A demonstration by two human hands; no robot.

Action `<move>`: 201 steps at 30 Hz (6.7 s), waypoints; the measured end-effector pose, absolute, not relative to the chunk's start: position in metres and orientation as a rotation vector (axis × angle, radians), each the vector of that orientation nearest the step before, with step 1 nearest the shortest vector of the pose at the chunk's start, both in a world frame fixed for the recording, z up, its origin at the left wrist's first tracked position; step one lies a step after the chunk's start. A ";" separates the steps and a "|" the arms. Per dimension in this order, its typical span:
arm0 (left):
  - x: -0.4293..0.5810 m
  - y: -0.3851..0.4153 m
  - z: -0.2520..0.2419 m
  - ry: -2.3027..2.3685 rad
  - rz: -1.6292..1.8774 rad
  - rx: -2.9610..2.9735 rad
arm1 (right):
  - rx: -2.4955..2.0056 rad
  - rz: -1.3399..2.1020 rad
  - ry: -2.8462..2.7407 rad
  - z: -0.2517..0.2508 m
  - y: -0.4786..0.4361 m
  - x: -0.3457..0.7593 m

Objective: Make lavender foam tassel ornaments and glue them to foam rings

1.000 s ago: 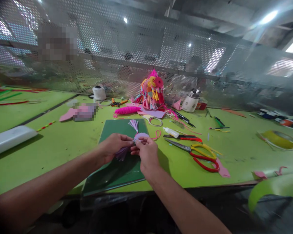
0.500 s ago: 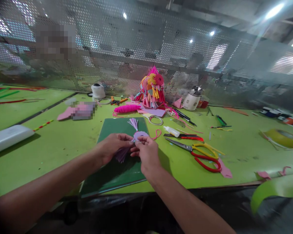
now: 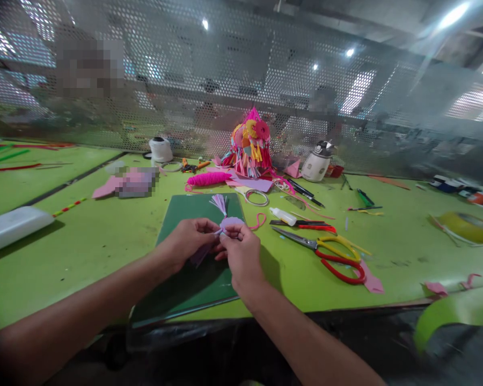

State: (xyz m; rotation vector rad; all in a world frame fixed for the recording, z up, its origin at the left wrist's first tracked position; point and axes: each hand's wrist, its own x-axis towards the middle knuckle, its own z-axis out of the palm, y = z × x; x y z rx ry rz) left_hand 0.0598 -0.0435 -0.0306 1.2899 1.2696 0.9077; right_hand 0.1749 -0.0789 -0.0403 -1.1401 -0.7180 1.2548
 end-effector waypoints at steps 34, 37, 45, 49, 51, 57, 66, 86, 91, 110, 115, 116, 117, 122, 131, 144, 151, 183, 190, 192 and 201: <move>0.043 -0.030 -0.021 1.000 0.572 1.068 | -1.274 0.997 -1.606 -0.035 -0.066 0.216; 0.044 -0.032 -0.023 0.987 0.608 1.061 | -1.215 1.047 -1.509 -0.036 -0.070 0.212; 0.057 -0.047 -0.028 1.111 0.851 1.235 | -1.119 1.154 -1.100 -0.047 -0.078 0.205; 0.059 -0.055 -0.023 1.037 0.865 1.143 | -1.124 1.151 -1.030 -0.050 -0.076 0.196; 0.059 -0.057 -0.022 1.025 0.879 1.082 | -1.121 1.154 -1.027 -0.050 -0.075 0.193; 0.057 -0.053 -0.025 1.065 0.882 1.016 | -1.073 1.234 -1.061 -0.051 -0.079 0.191; 0.050 -0.049 -0.022 1.119 0.798 1.129 | -1.166 0.425 -1.924 -0.043 -0.092 0.221; 0.051 -0.045 -0.027 1.060 0.730 1.138 | -0.949 -0.957 -2.877 0.007 -0.092 0.209; 0.050 -0.045 -0.027 1.087 0.736 1.178 | -0.848 -1.116 -2.990 0.011 -0.100 0.215; 0.041 -0.038 -0.026 1.054 0.690 1.195 | -0.970 -0.729 -2.842 0.014 -0.108 0.233; 0.034 -0.035 -0.026 0.914 0.630 1.187 | -0.959 -0.329 -2.523 -0.007 -0.082 0.244; 0.033 -0.035 -0.027 0.906 0.622 1.191 | -0.898 -0.275 -2.488 -0.012 -0.077 0.242; 0.033 -0.035 -0.027 0.902 0.618 1.194 | -0.843 -0.235 -2.462 -0.018 -0.073 0.239; 0.034 -0.035 -0.027 0.891 0.616 1.223 | -0.711 -0.186 -2.378 -0.032 -0.064 0.228; 0.033 -0.035 -0.024 0.917 0.591 1.292 | -0.709 0.250 -2.179 -0.034 -0.071 0.225; 0.032 -0.028 -0.034 1.128 0.731 1.561 | -1.038 1.265 -1.604 -0.023 -0.048 0.228; 0.031 -0.030 -0.036 1.149 0.820 1.510 | -1.148 1.436 -1.397 -0.025 -0.033 0.202; 0.033 -0.027 -0.036 1.115 0.773 1.574 | -1.224 1.514 -1.407 -0.028 -0.019 0.207; 0.032 -0.025 -0.036 1.111 0.796 1.641 | -1.220 1.496 -1.424 -0.030 -0.018 0.209; 0.032 -0.025 -0.036 1.094 0.807 1.655 | -1.220 1.498 -1.427 -0.030 -0.019 0.209; 0.034 -0.029 -0.030 1.066 0.761 1.625 | -1.223 1.467 -1.480 -0.030 -0.018 0.208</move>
